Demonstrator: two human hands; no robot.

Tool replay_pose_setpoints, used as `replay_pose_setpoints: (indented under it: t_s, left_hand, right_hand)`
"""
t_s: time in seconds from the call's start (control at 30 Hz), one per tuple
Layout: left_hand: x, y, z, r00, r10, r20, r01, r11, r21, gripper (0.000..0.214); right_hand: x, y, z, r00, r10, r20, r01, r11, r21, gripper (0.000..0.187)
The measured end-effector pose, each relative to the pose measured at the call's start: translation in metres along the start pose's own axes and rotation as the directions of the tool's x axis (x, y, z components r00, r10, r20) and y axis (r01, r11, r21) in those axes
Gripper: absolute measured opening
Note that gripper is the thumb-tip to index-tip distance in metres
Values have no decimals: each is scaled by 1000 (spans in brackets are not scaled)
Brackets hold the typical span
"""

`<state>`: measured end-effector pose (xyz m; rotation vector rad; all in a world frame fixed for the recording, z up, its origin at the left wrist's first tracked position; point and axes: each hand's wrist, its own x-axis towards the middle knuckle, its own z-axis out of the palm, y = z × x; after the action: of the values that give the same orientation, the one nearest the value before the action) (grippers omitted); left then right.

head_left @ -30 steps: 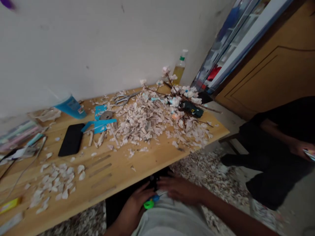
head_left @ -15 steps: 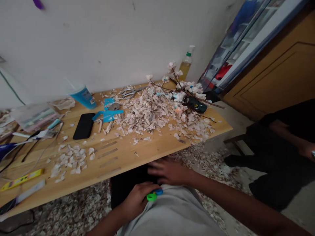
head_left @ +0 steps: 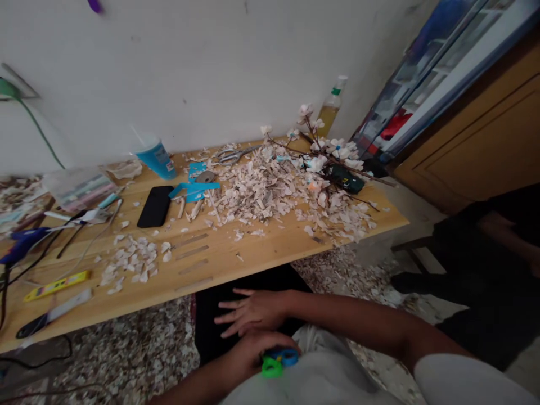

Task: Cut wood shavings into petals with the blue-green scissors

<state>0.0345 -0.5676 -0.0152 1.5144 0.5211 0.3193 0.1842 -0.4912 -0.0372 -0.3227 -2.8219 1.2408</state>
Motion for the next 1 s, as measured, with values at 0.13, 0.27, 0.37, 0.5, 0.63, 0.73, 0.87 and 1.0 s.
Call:
replay_pose_setpoints:
  t_s: [0.13, 0.27, 0.37, 0.5, 0.63, 0.73, 0.87, 1.0]
  left_hand:
    - [-2, 0, 4, 1000, 25, -7, -25, 1000, 11, 31]
    - [-2, 10, 7, 998, 61, -11, -60, 997, 39, 29]
    - [-3, 17, 8, 997, 72, -22, -69, 992, 101, 27]
    - [-3, 20, 10, 996, 87, 18, -89, 991, 96, 29]
    - [-1, 20, 12, 996, 86, 14, -87, 995, 51, 30]
    - [0, 20, 13, 996, 88, 27, -89, 995, 40, 30]
    - [2, 17, 14, 997, 72, 38, -74, 995, 60, 31]
    - [9, 10, 12, 992, 111, 54, -115, 990, 83, 32]
  right_hand:
    - [34, 3, 5, 998, -67, -15, 66, 997, -24, 39]
    - [9, -10, 18, 991, 54, -124, -62, 996, -63, 38]
    - [-22, -18, 19, 993, 69, -100, -75, 996, -57, 31]
    - [-37, -6, 10, 995, -76, -64, 74, 997, -31, 24]
    - [-23, 8, 8, 958, 213, -193, -230, 971, -70, 27]
    - [-13, 4, 13, 991, 106, -78, -115, 985, -130, 28]
    - [6, 3, 13, 990, -123, -72, 119, 991, -53, 29]
    - [51, 15, 13, 915, -396, 73, 401, 880, -254, 38]
